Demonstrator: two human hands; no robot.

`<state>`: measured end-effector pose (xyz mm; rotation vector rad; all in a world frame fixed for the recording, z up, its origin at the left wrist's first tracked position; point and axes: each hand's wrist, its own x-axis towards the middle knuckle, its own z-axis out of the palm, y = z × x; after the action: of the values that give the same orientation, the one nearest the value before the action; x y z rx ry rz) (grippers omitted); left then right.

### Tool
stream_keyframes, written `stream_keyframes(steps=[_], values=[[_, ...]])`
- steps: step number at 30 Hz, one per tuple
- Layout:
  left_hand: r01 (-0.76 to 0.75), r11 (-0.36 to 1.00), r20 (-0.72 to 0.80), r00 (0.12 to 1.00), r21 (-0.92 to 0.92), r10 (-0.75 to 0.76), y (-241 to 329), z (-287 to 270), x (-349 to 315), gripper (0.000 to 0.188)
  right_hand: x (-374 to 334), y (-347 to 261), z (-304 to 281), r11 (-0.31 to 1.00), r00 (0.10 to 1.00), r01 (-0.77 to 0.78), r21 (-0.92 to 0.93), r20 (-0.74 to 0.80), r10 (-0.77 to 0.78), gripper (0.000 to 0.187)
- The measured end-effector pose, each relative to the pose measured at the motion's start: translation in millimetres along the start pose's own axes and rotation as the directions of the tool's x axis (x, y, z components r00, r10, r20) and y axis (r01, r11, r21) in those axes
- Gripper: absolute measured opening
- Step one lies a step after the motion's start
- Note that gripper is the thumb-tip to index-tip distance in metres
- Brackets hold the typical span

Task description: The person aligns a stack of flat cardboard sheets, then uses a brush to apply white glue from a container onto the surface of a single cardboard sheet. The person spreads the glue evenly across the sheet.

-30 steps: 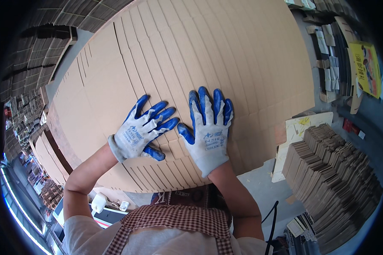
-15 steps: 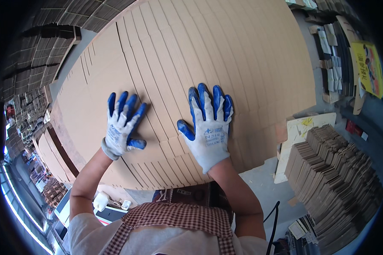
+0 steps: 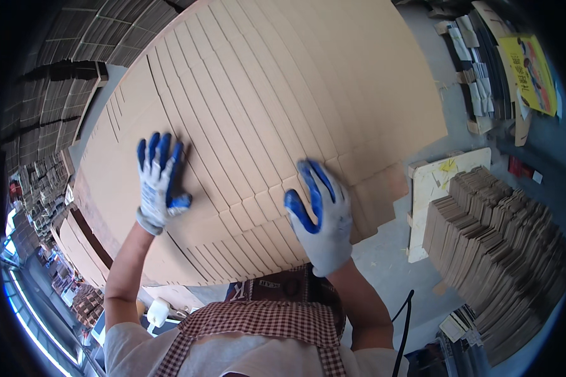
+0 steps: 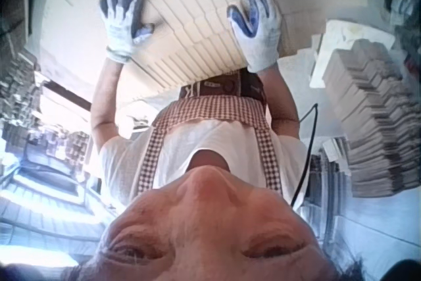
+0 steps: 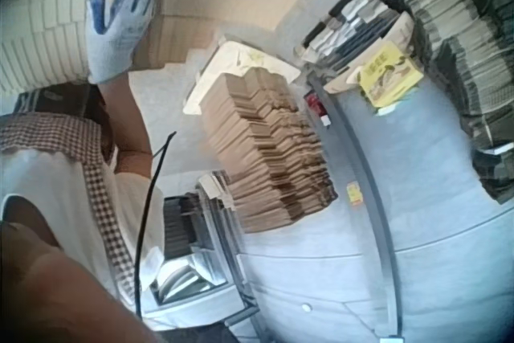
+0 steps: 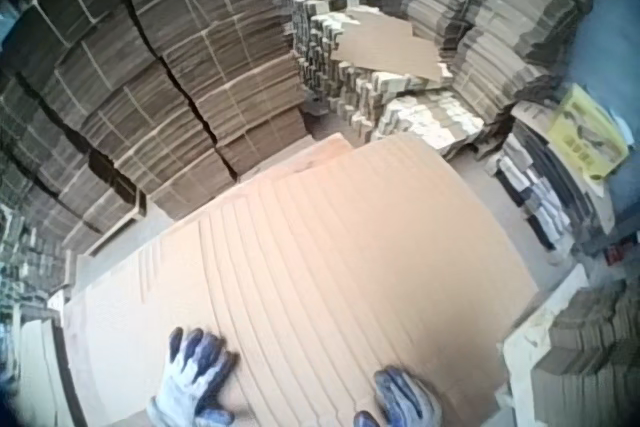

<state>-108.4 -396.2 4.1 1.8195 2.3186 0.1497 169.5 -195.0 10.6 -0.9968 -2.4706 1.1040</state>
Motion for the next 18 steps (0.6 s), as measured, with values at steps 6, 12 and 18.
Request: stream_keyframes(steps=[6, 12, 18], values=[[-0.054, 0.998, -0.235, 0.970, 0.020, 0.058, -31, -28, 115, 0.067, -67, 18, -18, 0.388, 0.595, -0.803, 0.452, 0.575, 0.561, 0.032], [-0.137, 0.983, -0.250, 0.954, 0.121, 0.163, -54, -9, 198, 0.055, -67, 2, -12, 0.110, 0.448, -0.886, 0.451, 0.766, 0.460, 0.032], [-0.193, 0.968, -0.128, 0.968, 0.162, 0.214, -9, 8, 204, 0.072, -69, 4, -3, 0.106, 0.523, -0.813, 0.573, 0.638, 0.566, 0.034]])
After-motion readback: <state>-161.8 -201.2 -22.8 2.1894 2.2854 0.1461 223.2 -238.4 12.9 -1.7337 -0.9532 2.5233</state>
